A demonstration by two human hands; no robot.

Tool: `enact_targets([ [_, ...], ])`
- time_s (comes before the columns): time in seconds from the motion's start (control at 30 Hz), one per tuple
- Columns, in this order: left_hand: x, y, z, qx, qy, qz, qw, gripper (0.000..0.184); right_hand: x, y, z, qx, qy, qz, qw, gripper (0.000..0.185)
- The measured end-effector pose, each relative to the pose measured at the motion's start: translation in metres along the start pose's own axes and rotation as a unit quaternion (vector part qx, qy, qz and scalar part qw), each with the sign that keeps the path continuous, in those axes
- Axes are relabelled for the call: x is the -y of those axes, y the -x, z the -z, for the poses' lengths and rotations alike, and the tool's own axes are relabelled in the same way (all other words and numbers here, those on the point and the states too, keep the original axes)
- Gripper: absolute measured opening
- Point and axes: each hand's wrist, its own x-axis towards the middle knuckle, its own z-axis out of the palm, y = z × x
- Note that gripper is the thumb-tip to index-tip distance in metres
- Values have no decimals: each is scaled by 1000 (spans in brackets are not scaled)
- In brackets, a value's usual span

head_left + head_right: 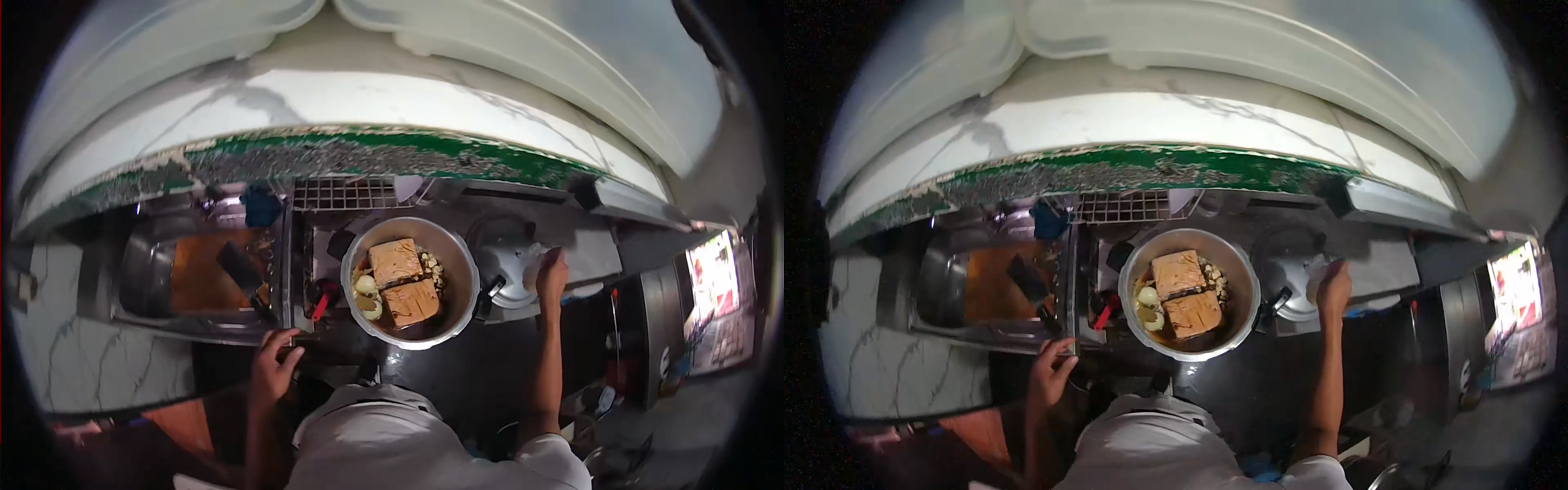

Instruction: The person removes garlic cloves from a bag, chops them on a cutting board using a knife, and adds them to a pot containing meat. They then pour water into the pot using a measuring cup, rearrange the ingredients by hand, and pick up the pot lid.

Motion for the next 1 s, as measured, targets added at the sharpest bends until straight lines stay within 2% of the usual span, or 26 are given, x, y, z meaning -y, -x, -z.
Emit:
enact_targets([
  [0.07, 18, 25, 15, -15, -153, -19, 988, 41, -42, -40, -62, -34, 16, 40, 999, 17],
  [0.17, 12, 46, 32, 0, -235, -17, 972, 45, -79, -122, -147, -82, 32, 105, 991, 11],
  [0.23, 6, 53, 33, -21, -212, 75, 974, 46, -86, -169, -182, -126, -130, 183, 966, 10],
  [0.27, 3, 56, 34, -31, -200, 120, 972, 46, -92, -191, -197, -126, -149, 135, 971, 10],
  [0.3, -6, 59, 35, -39, -230, 85, 969, 48, -82, -201, -198, -124, -181, 101, 970, 12],
  [0.33, -8, 63, 33, -45, -223, 100, 969, 48, -59, -197, -185, -120, -229, 65, 964, 13],
  [0.43, 13, 73, 30, -43, -210, 132, 968, 47, 25, -139, -126, -62, -422, -9, 904, 17],
  [0.5, 59, 85, 25, -23, -211, 151, 966, 47, 92, -62, -76, 19, -559, -41, 828, 22],
  [0.57, 52, 84, 23, -22, -145, 198, 969, 47, 179, 15, -4, 157, -641, -102, 744, 26],
  [0.6, 47, 82, 20, -21, -112, 221, 969, 48, 197, 45, 12, 220, -686, -36, 692, 34],
  [0.63, 45, 80, 17, -17, -150, 197, 969, 48, 221, 68, 41, 324, -713, 19, 622, 41],
  [0.67, 44, 75, 13, -13, -187, 171, 967, 49, 240, 89, 54, 351, -753, 46, 554, 49],
  [0.7, 42, 69, 12, -8, -225, 144, 964, 50, 256, 106, 73, 376, -755, 77, 532, 58],
  [0.73, 36, 63, 13, -13, -215, 122, 969, 49, 279, 114, 96, 418, -775, 127, 457, 68],
  [0.77, 29, 56, 13, -18, -203, 99, 974, 49, 294, 120, 119, 459, -797, 136, 367, 72],
  [0.8, 26, 50, 13, -20, -188, 77, 979, 49, 318, 135, 137, 428, -853, 144, 262, 72],
  [0.9, 35, 40, 10, -17, -135, 44, 990, 45, 347, 134, 201, 515, -800, 223, 213, 53],
  [1.0, 28, 38, 15, -32, -140, -4, 990, 45, 368, 144, 228, 561, -799, 178, 126, 49],
])
